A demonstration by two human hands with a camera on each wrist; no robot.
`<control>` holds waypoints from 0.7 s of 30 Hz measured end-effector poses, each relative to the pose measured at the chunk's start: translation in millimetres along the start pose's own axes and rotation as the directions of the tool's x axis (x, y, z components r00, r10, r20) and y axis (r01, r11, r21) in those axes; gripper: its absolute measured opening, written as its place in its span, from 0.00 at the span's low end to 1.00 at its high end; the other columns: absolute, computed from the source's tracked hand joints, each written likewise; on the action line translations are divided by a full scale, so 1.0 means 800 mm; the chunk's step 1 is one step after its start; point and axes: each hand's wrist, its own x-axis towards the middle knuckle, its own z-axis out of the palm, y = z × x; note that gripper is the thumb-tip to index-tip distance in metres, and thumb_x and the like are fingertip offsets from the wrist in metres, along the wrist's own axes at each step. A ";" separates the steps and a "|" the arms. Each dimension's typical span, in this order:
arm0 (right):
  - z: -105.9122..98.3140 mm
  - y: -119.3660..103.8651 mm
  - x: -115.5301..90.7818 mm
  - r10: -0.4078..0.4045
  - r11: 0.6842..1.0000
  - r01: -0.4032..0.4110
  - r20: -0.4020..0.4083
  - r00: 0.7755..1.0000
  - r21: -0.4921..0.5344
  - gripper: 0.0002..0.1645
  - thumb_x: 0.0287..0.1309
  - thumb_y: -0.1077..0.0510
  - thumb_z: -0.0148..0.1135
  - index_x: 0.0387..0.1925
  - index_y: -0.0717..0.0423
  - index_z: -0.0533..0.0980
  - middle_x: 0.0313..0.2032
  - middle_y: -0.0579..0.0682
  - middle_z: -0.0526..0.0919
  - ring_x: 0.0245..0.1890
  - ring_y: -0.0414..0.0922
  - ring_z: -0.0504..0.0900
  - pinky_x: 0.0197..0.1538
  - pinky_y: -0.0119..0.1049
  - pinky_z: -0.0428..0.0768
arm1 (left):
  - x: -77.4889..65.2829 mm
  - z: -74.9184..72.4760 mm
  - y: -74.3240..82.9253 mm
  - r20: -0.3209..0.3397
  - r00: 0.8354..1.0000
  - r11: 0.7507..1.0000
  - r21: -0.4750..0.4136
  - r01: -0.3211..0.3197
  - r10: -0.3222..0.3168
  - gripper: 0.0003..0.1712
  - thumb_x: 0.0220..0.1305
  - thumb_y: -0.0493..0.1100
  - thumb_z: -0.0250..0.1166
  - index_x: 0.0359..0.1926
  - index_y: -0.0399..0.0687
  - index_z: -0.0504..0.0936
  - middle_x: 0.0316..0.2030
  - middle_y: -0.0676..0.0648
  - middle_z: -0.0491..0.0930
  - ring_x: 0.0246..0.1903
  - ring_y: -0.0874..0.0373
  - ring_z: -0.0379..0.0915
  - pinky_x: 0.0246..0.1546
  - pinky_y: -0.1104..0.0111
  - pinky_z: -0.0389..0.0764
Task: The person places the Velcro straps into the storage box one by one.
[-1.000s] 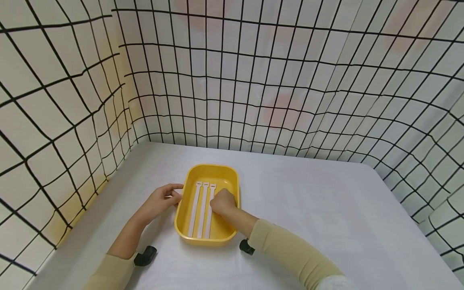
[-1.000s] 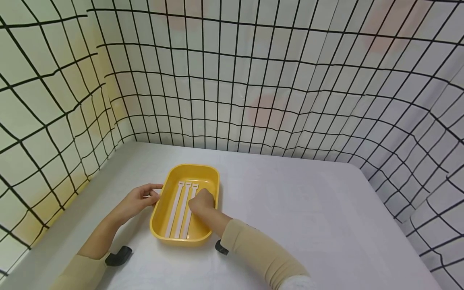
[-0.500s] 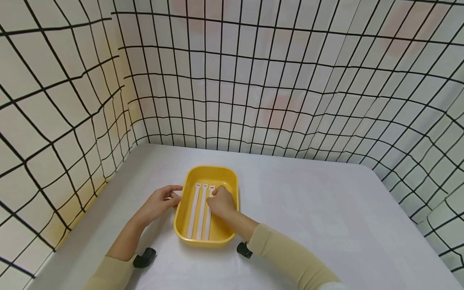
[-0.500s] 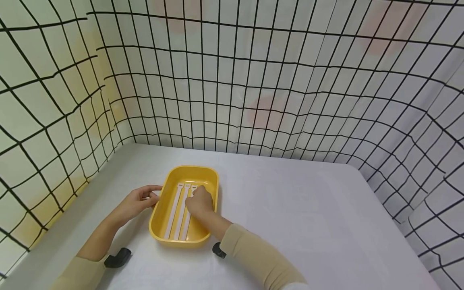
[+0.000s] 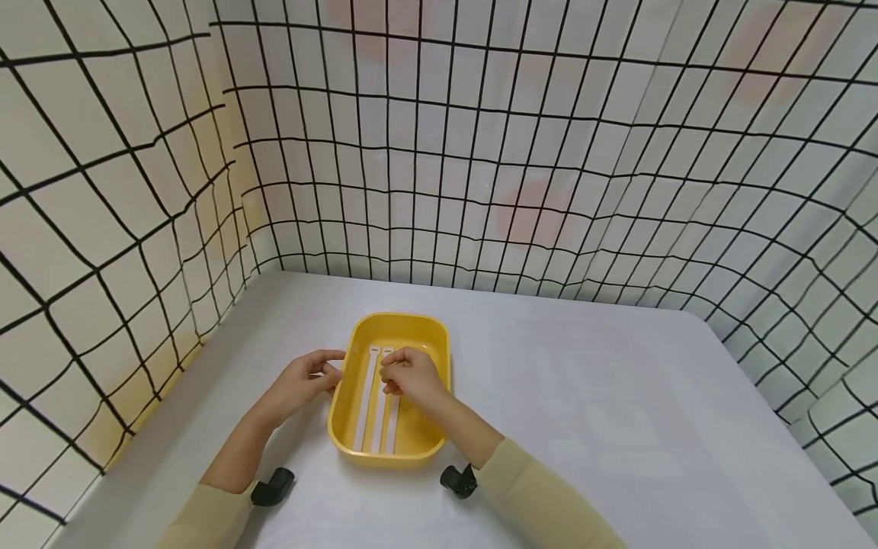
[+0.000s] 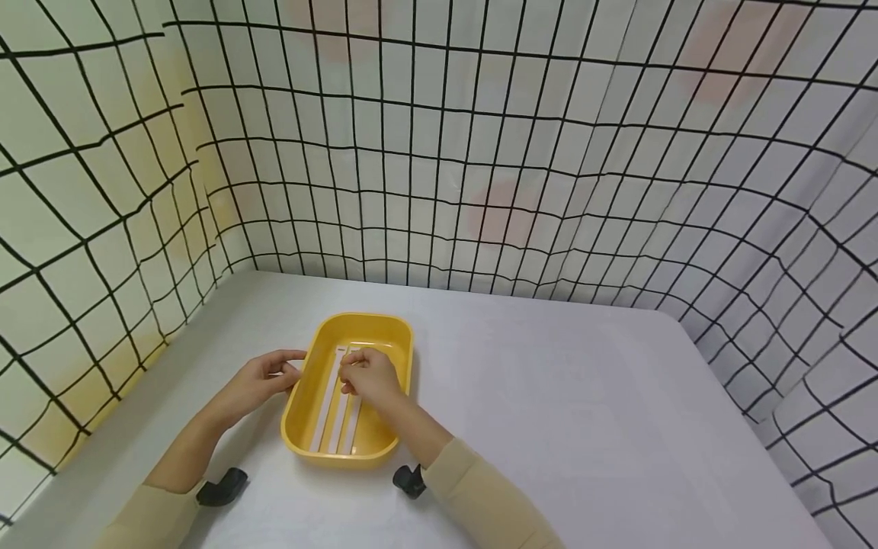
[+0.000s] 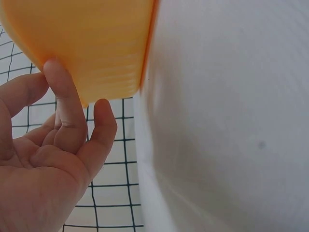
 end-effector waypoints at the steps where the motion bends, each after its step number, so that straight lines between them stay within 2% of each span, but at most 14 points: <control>1: -0.003 -0.002 -0.003 -0.006 1.000 0.006 0.012 1.000 0.017 0.13 0.61 0.66 0.59 0.45 0.72 0.74 0.30 0.58 0.82 0.21 0.39 0.78 0.34 0.34 0.80 | 0.000 0.000 0.000 0.002 1.000 1.000 0.003 -0.005 0.005 0.26 0.69 0.39 0.59 0.64 0.32 0.68 0.36 0.42 0.78 0.33 0.53 0.78 0.46 0.62 0.75; 5: -0.018 -0.008 -0.017 -0.037 0.998 0.036 0.027 0.999 0.057 0.11 0.62 0.66 0.59 0.43 0.70 0.75 0.30 0.55 0.81 0.23 0.40 0.78 0.37 0.35 0.81 | -0.001 0.000 0.001 0.004 1.000 1.000 0.001 -0.022 0.022 0.26 0.70 0.39 0.59 0.64 0.31 0.67 0.35 0.44 0.78 0.33 0.53 0.78 0.46 0.61 0.75; 10: -0.043 -0.014 -0.041 -0.066 0.998 0.066 -0.016 0.998 0.018 0.10 0.62 0.65 0.59 0.42 0.70 0.76 0.28 0.50 0.81 0.23 0.40 0.79 0.35 0.32 0.80 | -0.003 0.000 0.002 0.009 1.000 1.000 0.007 -0.029 0.029 0.26 0.70 0.40 0.59 0.64 0.32 0.68 0.35 0.44 0.78 0.33 0.53 0.77 0.46 0.59 0.74; 21: -0.105 -0.014 -0.093 -0.095 0.995 0.095 -0.055 0.994 0.006 0.12 0.61 0.66 0.60 0.43 0.74 0.73 0.28 0.50 0.80 0.26 0.42 0.79 0.37 0.31 0.80 | -0.005 0.001 0.006 0.005 1.000 1.000 0.027 -0.009 0.009 0.27 0.70 0.40 0.59 0.65 0.33 0.67 0.35 0.44 0.77 0.34 0.53 0.77 0.45 0.61 0.74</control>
